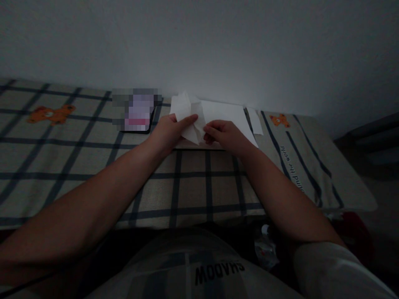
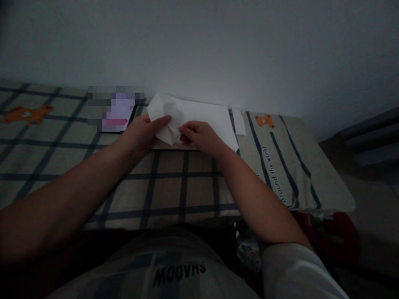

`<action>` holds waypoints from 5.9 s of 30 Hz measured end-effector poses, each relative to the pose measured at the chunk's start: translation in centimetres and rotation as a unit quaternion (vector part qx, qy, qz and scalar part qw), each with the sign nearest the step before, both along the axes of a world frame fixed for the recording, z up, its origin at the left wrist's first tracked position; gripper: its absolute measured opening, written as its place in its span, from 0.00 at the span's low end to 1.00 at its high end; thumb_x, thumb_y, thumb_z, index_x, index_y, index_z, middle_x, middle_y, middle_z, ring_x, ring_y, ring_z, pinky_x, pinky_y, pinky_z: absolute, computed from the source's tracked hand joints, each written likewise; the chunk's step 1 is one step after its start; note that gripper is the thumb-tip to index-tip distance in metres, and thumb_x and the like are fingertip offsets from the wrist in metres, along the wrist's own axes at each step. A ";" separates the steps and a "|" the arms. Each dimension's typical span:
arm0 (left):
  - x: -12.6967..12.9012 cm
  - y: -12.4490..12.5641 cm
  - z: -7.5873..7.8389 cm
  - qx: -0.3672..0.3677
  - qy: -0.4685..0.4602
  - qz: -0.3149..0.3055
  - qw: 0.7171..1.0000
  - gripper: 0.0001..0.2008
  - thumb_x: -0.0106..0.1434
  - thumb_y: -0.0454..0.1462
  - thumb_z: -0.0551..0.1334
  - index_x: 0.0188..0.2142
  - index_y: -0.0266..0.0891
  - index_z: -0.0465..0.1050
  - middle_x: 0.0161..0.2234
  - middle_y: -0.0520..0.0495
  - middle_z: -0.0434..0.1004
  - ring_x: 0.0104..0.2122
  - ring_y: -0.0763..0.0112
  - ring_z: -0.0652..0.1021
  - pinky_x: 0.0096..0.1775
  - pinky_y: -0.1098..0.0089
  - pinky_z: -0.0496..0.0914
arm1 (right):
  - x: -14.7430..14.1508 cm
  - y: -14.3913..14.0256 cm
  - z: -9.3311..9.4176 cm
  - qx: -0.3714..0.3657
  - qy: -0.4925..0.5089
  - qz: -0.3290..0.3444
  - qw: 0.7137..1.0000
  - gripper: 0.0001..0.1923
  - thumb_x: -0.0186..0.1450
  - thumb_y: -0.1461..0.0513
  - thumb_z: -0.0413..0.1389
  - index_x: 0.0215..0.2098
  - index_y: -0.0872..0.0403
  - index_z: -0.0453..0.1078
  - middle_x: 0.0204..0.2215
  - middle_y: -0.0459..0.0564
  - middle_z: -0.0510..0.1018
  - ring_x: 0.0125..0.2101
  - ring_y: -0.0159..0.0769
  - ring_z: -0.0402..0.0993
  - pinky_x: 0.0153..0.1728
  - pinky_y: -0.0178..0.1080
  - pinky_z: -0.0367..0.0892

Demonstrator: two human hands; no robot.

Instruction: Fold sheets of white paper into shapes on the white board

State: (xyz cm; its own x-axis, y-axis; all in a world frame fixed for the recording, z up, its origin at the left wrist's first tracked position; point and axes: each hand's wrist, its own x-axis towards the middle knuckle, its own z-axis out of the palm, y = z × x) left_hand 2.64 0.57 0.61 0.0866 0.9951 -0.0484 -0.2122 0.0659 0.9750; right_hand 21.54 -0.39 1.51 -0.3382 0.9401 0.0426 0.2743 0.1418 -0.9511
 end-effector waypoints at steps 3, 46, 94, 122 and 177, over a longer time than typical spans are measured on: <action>-0.1 0.1 -0.1 0.009 0.009 -0.002 1.000 0.17 0.54 0.46 0.74 0.37 0.37 0.79 0.36 0.42 0.85 0.36 0.58 0.85 0.41 0.59 0.80 | 0.1 0.0 -0.1 -0.004 0.013 0.000 1.000 0.14 0.68 0.53 0.60 0.30 0.55 0.74 0.25 0.47 0.80 0.26 0.29 0.73 0.33 0.36 0.70; 1.4 -1.7 -0.1 0.044 -0.025 0.077 0.996 0.18 0.60 0.50 0.70 0.42 0.42 0.76 0.41 0.45 0.85 0.43 0.62 0.84 0.43 0.67 0.78 | -1.0 -0.6 -0.9 -0.017 -0.015 -0.004 1.000 0.26 0.61 0.41 0.63 0.25 0.53 0.71 0.22 0.45 0.76 0.25 0.30 0.70 0.28 0.35 0.65; -2.6 0.7 2.4 0.196 0.207 0.022 0.958 0.19 0.55 0.44 0.76 0.45 0.41 0.83 0.42 0.48 0.84 0.43 0.62 0.80 0.50 0.62 0.72 | 1.1 0.2 0.8 0.008 0.109 -0.001 0.994 0.17 0.56 0.55 0.65 0.28 0.50 0.60 0.27 0.41 0.69 0.30 0.30 0.70 0.37 0.41 0.76; -0.2 -1.2 1.7 -0.033 0.058 -0.090 0.994 0.09 0.60 0.42 0.71 0.28 0.41 0.80 0.32 0.48 0.82 0.33 0.72 0.79 0.39 0.69 0.75 | 0.2 -0.5 0.3 0.133 0.051 -0.073 0.987 0.15 0.62 0.49 0.65 0.34 0.53 0.77 0.30 0.46 0.79 0.31 0.32 0.72 0.31 0.36 0.67; -0.1 -2.5 1.8 0.185 0.287 0.023 0.940 0.10 0.63 0.45 0.67 0.37 0.42 0.84 0.35 0.47 0.84 0.36 0.65 0.80 0.40 0.66 0.74 | -0.2 -1.2 0.5 0.130 0.027 -0.110 0.985 0.16 0.62 0.48 0.64 0.30 0.53 0.78 0.26 0.45 0.77 0.29 0.32 0.70 0.29 0.36 0.64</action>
State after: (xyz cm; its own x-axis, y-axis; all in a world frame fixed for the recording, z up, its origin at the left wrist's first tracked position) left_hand 2.51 -1.88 2.42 0.1077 0.9553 0.2752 0.3616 -0.2955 0.8843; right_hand 21.33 -1.54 2.00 -0.1180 0.9455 0.3035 0.2748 0.3248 -0.9050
